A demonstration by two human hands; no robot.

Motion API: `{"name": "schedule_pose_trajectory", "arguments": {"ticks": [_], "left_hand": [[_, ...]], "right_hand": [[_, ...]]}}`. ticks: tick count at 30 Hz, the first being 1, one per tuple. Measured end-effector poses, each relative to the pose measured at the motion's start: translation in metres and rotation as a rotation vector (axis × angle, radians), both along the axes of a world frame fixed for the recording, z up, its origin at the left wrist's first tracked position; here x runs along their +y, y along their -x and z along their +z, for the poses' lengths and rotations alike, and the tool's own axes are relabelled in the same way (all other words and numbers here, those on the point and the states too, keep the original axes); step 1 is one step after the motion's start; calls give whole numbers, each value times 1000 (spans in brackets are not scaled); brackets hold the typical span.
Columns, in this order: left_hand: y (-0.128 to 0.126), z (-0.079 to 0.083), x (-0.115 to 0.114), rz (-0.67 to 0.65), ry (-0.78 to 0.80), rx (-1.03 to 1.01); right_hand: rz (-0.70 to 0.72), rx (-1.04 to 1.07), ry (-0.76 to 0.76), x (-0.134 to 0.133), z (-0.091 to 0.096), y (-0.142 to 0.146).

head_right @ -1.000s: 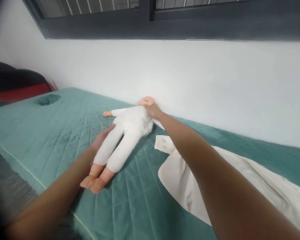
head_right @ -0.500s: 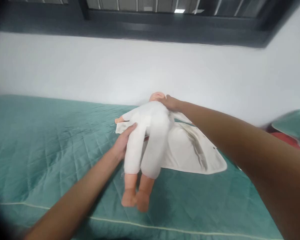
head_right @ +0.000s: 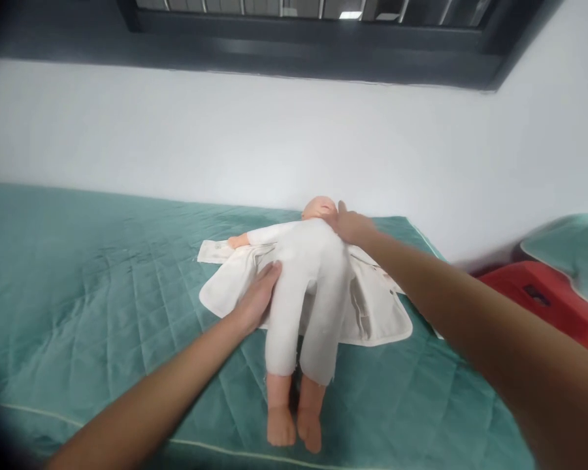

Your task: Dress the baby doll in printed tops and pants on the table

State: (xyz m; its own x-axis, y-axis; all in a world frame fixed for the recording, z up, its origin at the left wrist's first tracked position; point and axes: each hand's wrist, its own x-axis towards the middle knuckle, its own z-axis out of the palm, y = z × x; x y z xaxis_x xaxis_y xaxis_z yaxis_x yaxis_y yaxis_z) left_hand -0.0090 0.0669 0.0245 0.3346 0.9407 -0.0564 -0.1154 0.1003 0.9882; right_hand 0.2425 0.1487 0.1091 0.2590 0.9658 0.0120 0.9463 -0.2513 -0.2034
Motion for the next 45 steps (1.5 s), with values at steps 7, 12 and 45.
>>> {"name": "schedule_pose_trajectory", "arguments": {"ticks": [7, 12, 45], "left_hand": [[7, -1, 57, 146, -710, 996], [10, -10, 73, 175, -811, 1330], [53, -24, 103, 578, -243, 133]], "right_hand": [[370, -297, -252, 6, 13, 59], [668, -427, -192, 34, -29, 142], [581, -182, 20, 15, -21, 113]]}}
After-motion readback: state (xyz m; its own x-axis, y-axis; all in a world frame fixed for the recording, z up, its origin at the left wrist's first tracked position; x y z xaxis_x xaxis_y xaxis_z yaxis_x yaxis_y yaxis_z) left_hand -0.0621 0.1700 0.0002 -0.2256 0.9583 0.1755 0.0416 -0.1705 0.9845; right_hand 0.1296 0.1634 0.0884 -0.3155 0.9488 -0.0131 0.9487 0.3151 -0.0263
